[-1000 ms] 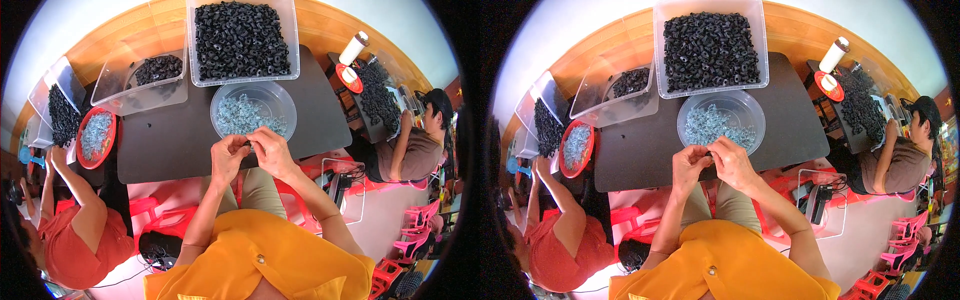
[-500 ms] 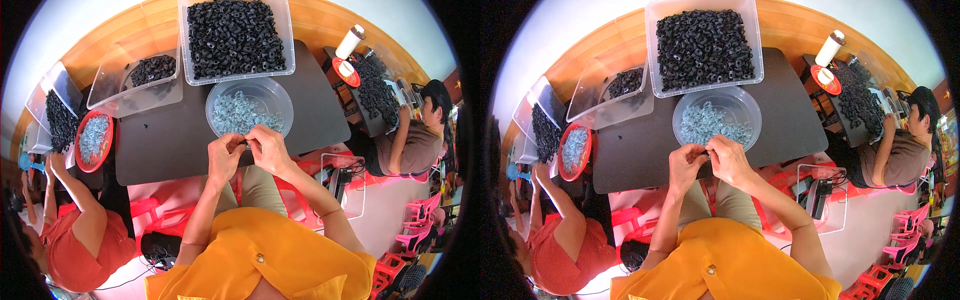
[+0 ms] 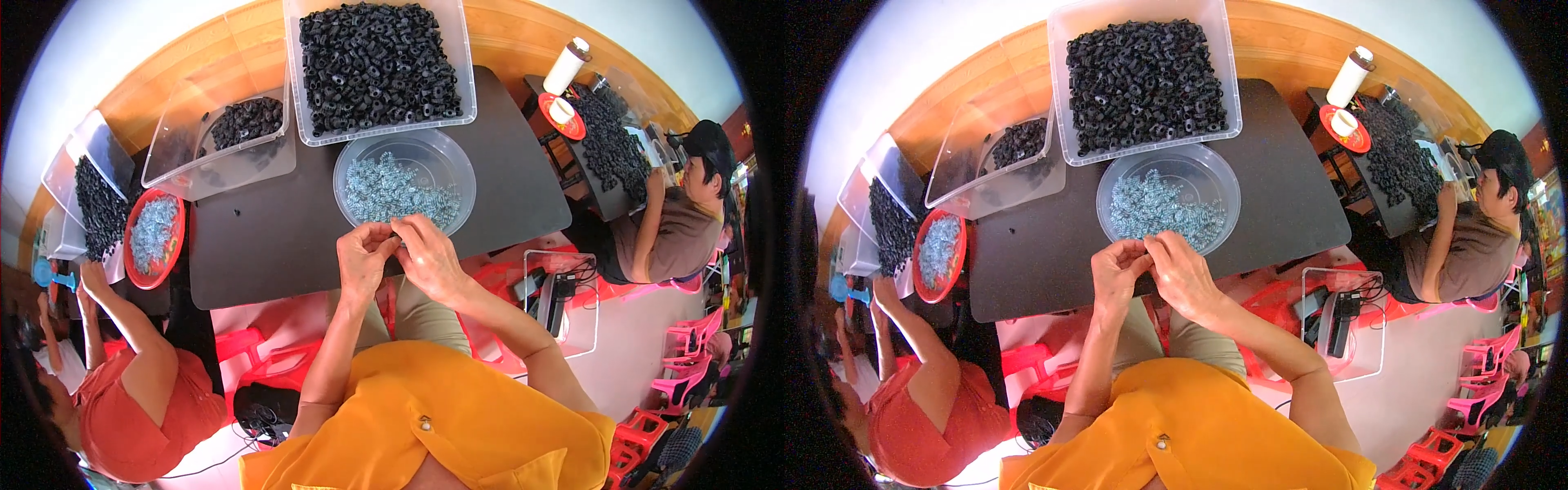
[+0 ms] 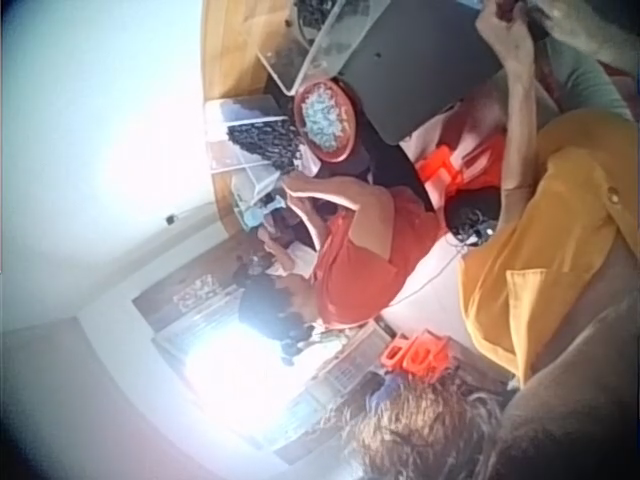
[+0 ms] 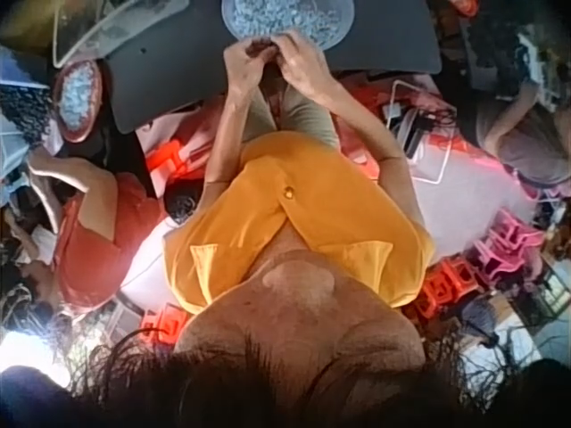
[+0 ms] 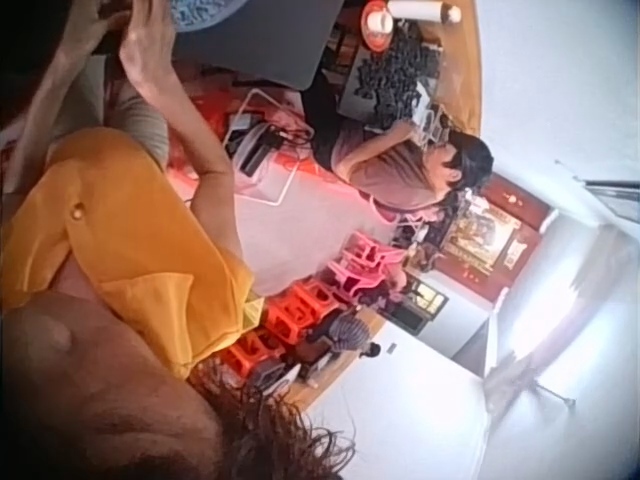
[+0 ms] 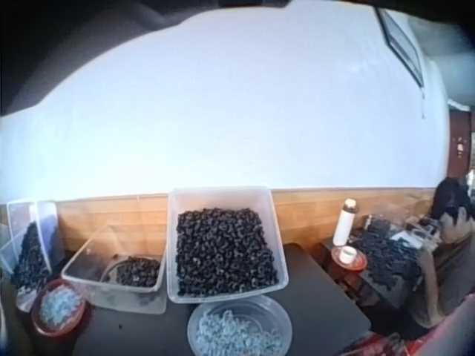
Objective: The worker is assembling small black and blue plastic components by hand in a workshop setting.
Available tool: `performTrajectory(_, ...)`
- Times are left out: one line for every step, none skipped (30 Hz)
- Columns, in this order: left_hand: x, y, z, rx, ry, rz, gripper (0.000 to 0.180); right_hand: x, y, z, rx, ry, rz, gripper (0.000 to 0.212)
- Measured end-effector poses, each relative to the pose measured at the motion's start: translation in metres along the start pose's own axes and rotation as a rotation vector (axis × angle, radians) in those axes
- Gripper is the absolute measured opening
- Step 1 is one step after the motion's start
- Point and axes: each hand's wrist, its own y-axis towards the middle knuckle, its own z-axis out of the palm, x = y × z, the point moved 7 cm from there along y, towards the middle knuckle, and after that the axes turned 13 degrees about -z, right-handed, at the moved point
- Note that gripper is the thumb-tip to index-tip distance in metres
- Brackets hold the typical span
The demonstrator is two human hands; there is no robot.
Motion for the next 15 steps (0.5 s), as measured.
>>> performTrajectory(-0.002,-0.001,0.001,0.000,0.001,0.001,0.013,0.000,0.000,0.001,-0.001,0.000,-0.001,0.046)
performTrajectory(-0.004,-0.002,0.000,-0.014,0.008,0.004,0.013,0.001,0.001,0.001,-0.010,-0.025,-0.020,0.045)
performTrajectory(-0.005,-0.002,0.000,-0.029,0.016,0.008,0.013,0.002,0.001,0.000,-0.019,-0.049,-0.040,0.044)
performTrajectory(-0.006,-0.003,0.000,-0.029,0.016,0.008,0.013,0.002,0.003,0.000,-0.020,-0.050,-0.040,0.044)
performTrajectory(-0.007,-0.003,-0.001,-0.044,0.005,0.021,0.013,0.004,0.005,0.000,-0.021,-0.054,-0.045,0.043)
performTrajectory(-0.009,-0.003,-0.003,-0.059,-0.007,0.034,0.012,0.005,0.006,0.000,-0.022,-0.058,-0.049,0.041)
performTrajectory(-0.010,-0.003,-0.003,-0.060,-0.006,0.034,0.012,0.006,0.008,-0.001,-0.023,-0.058,-0.050,0.041)
performTrajectory(-0.011,-0.004,-0.004,-0.063,-0.045,0.035,0.011,0.007,0.010,-0.001,-0.026,-0.062,-0.056,0.041)
performTrajectory(-0.012,-0.004,-0.005,-0.066,-0.084,0.035,0.011,0.008,0.012,-0.001,-0.029,-0.067,-0.063,0.040)
performTrajectory(-0.012,-0.004,-0.006,-0.067,-0.083,0.035,0.011,0.007,0.012,0.000,-0.029,-0.066,-0.063,0.040)
performTrajectory(-0.012,-0.004,-0.008,-0.074,-0.082,0.033,0.010,0.008,0.013,0.001,-0.032,-0.058,-0.088,0.040)
performTrajectory(-0.012,-0.003,-0.010,-0.082,-0.080,0.031,0.010,0.010,0.014,0.002,-0.034,-0.049,-0.113,0.040)
performTrajectory(-0.012,-0.003,-0.010,-0.082,-0.080,0.030,0.010,0.010,0.014,0.003,-0.034,-0.049,-0.113,0.040)
performTrajectory(-0.011,-0.004,-0.011,-0.079,-0.082,0.028,0.010,0.010,0.014,0.005,-0.017,-0.058,-0.117,0.040)
performTrajectory(-0.011,-0.004,-0.012,-0.076,-0.083,0.025,0.010,0.011,0.013,0.007,-0.001,-0.066,-0.120,0.039)
